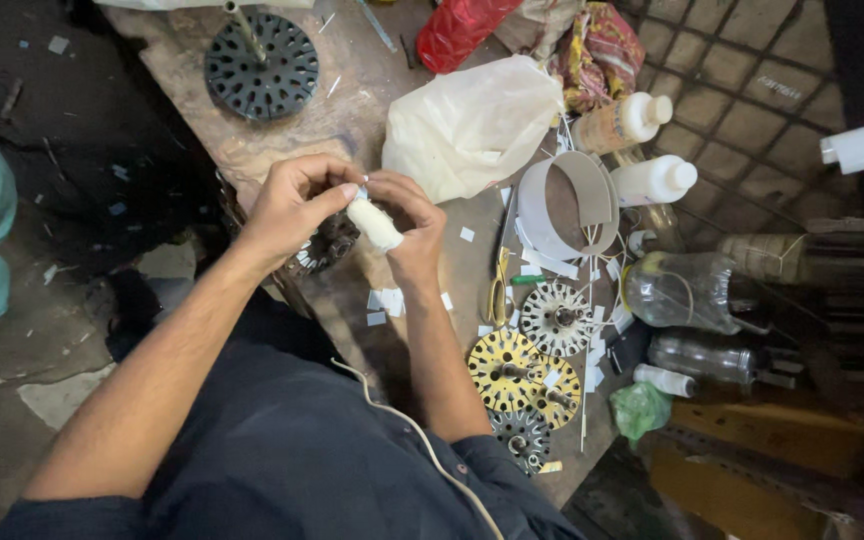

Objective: The person cuts small white rectangular pieces from a roll using scissors and inserts them into the slots of a circular metal motor stator. The person handles the stator and the white pieces repeatedly, placing them into the slots one by one.

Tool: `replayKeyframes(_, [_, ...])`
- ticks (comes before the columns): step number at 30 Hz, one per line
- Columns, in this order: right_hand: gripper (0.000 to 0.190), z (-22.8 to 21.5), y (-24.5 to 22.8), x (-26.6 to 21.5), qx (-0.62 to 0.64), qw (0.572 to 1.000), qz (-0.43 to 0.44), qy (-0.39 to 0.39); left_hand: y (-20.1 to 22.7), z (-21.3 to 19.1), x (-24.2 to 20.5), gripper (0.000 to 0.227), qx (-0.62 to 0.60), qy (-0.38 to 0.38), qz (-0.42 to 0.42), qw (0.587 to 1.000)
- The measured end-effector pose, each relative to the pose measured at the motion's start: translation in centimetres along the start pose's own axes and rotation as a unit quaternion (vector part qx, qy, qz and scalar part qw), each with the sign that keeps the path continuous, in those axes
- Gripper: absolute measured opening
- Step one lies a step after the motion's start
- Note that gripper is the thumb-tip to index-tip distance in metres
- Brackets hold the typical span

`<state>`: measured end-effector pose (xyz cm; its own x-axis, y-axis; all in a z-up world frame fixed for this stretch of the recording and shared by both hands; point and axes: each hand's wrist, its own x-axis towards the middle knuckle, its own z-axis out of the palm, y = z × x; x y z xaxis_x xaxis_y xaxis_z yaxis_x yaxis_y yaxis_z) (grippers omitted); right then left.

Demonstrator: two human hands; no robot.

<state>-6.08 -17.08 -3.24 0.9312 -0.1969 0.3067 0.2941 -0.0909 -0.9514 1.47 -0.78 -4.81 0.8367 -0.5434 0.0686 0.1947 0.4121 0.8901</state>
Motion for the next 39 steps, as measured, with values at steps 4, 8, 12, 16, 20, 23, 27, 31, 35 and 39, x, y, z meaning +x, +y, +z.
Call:
replayKeyframes(4, [0.032,-0.2,0.3,0.2,0.03,0.999,0.028,-0.012,-0.4,-0.7,0.0,0.015,-0.016,-0.016,-0.002,1.0])
replayKeyframes(8, [0.03,-0.3,0.8,-0.1,-0.01,1.0,-0.013,0.0,-0.8,-0.9,0.2,0.015,-0.045,-0.039,0.01,0.998])
replayKeyframes(12, [0.023,-0.3,1.0,-0.5,-0.014,0.999,-0.019,0.038,-0.4,-0.9,0.1,0.016,-0.031,-0.041,0.006,0.999])
replayKeyframes(16, [0.018,0.2,1.6,-0.6,0.038,0.997,0.0,0.07,0.4,-0.4,-0.2,0.013,0.077,0.007,0.026,0.997])
replayKeyframes(20, [0.015,0.3,2.4,-1.0,0.123,0.988,0.026,0.092,0.9,0.0,-0.3,0.012,0.206,0.032,0.13,0.969])
replayKeyframes(23, [0.013,0.0,2.9,-1.3,0.133,0.985,0.027,0.105,0.8,0.1,0.1,0.012,0.258,0.029,0.165,0.952])
replayKeyframes(27, [0.015,-0.2,2.9,-1.7,0.141,0.984,0.02,0.106,0.0,-0.2,0.9,0.014,0.134,-0.013,0.141,0.981])
replayKeyframes(31, [0.017,0.9,2.4,-2.7,-0.033,0.998,-0.011,0.059,-0.5,-0.4,1.8,0.027,-0.056,0.008,0.053,0.997])
replayKeyframes(35, [0.014,1.8,2.3,-3.6,-0.133,0.989,0.033,0.055,-1.1,-0.1,2.0,0.032,-0.043,0.026,0.058,0.997])
replayKeyframes(39, [0.013,2.0,2.7,-2.1,-0.102,0.993,0.024,0.061,-1.1,-0.1,2.3,0.035,-0.043,0.026,0.068,0.996])
